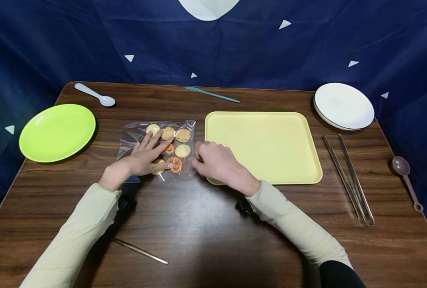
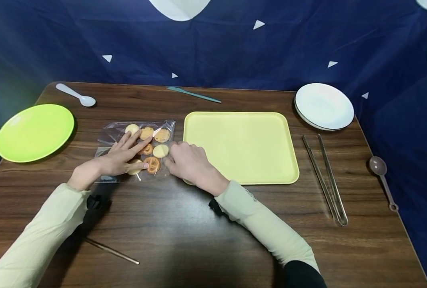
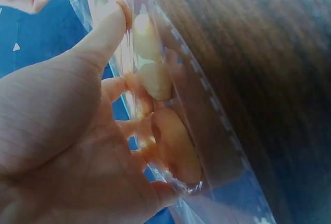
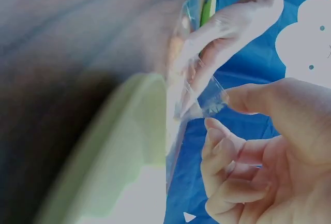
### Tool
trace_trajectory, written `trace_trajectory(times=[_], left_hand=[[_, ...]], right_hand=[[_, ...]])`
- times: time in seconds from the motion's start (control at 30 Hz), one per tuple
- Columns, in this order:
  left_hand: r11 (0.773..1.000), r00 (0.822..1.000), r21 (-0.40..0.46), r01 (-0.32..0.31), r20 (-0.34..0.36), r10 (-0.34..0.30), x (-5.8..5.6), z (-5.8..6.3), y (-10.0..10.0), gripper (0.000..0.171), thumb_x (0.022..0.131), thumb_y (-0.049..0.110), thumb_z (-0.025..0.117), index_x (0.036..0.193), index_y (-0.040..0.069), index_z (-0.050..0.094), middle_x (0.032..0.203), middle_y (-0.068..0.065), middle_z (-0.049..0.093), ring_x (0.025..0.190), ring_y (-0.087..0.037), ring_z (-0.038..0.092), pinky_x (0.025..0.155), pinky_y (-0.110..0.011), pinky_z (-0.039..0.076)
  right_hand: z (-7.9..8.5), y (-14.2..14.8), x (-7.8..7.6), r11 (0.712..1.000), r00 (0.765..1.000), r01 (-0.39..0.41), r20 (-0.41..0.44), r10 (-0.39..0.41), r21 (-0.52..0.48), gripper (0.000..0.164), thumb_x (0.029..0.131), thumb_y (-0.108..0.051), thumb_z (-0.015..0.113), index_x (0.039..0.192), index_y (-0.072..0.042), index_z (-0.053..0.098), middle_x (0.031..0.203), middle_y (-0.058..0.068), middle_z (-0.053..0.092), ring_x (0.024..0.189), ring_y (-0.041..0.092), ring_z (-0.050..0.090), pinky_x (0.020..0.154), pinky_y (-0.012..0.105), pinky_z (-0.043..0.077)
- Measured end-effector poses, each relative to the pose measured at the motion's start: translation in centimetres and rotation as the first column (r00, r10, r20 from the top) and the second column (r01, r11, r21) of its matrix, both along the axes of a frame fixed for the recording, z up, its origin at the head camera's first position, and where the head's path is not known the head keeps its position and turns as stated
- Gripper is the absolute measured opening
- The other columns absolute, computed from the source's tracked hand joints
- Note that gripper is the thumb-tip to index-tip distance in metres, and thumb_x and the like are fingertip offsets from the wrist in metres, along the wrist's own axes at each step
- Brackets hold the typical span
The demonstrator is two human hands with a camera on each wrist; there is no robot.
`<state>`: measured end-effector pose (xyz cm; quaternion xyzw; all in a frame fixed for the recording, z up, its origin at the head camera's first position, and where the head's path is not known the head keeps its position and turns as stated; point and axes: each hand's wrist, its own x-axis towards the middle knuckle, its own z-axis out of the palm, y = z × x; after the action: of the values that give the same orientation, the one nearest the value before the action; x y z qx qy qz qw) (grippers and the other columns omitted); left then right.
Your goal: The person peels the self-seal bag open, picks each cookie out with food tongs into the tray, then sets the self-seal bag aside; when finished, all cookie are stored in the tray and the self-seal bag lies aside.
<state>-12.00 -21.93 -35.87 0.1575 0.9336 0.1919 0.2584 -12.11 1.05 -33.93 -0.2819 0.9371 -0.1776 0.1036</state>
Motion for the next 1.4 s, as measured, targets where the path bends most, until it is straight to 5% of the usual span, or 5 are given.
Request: trace_trajectory(times=[0.3,0.53,0.83,1.27,1.4], left_hand=[[1.000,1.000,0.005,-0.002,0.004,0.002,0.1,0.3,-0.1,0.077,0.094,0.041,0.054,0.152,0.016,0.008,0.154,-0.019,-0.013,0.136,-0.043,-0.018,0.101,-0.067,-0.004],[1.000,1.000,0.009,-0.001,0.008,0.001,0.2,0.0,0.1,0.078,0.095,0.039,0.054,0.152,0.016,0.007,0.154,-0.017,-0.014,0.136,-0.042,-0.018,0.101,-0.066,-0.004],[1.000,1.000,-0.006,0.006,0.021,-0.006,0.2,0.3,0.1,0.078,0.096,0.038,0.053,0.152,0.016,0.004,0.154,-0.017,-0.015,0.136,-0.041,-0.019,0.101,-0.066,-0.004],[1.000,1.000,-0.025,0.002,0.029,-0.001,0.1,0.3,0.1,0.078,0.096,0.040,0.052,0.152,0.017,0.003,0.154,-0.016,-0.016,0.136,-0.040,-0.020,0.101,-0.065,-0.004],[1.000,0.999,-0.026,0.013,0.030,-0.012,0.1,0.3,0.1,0.077,0.096,0.040,0.051,0.152,0.017,0.003,0.154,-0.017,-0.016,0.136,-0.040,-0.020,0.101,-0.066,-0.004]], right_hand=[[-0.3,-2.3,-1.9,0.998,0.999,0.011,0.032,-0.013,0.063,0.036,0.093,-0.030,0.053,0.060,-0.016,0.052,0.063,-0.001,0.051,0.054,0.014,0.050,0.047,0.032,0.041],[-1.0,-2.7,-3.0,0.998,0.999,0.006,0.051,-0.010,0.066,0.033,0.088,-0.011,0.052,0.056,-0.016,0.045,0.057,-0.002,0.044,0.052,0.015,0.047,0.044,0.033,0.041],[-0.8,-1.6,-3.4,0.999,0.995,0.037,0.087,-0.040,0.031,0.033,0.080,-0.006,0.052,0.051,-0.018,0.042,0.052,-0.004,0.038,0.049,0.012,0.041,0.043,0.030,0.036],[-0.1,-0.3,-3.7,0.997,0.986,0.062,0.160,-0.055,-0.043,0.020,0.092,-0.031,0.058,0.082,-0.014,0.056,0.072,0.001,0.055,0.060,0.015,0.050,0.053,0.031,0.039],[0.1,-0.9,-4.3,0.996,0.989,0.069,0.138,-0.060,-0.065,0.025,0.090,-0.035,0.059,0.075,-0.015,0.054,0.064,-0.002,0.048,0.056,0.013,0.044,0.050,0.028,0.033]])
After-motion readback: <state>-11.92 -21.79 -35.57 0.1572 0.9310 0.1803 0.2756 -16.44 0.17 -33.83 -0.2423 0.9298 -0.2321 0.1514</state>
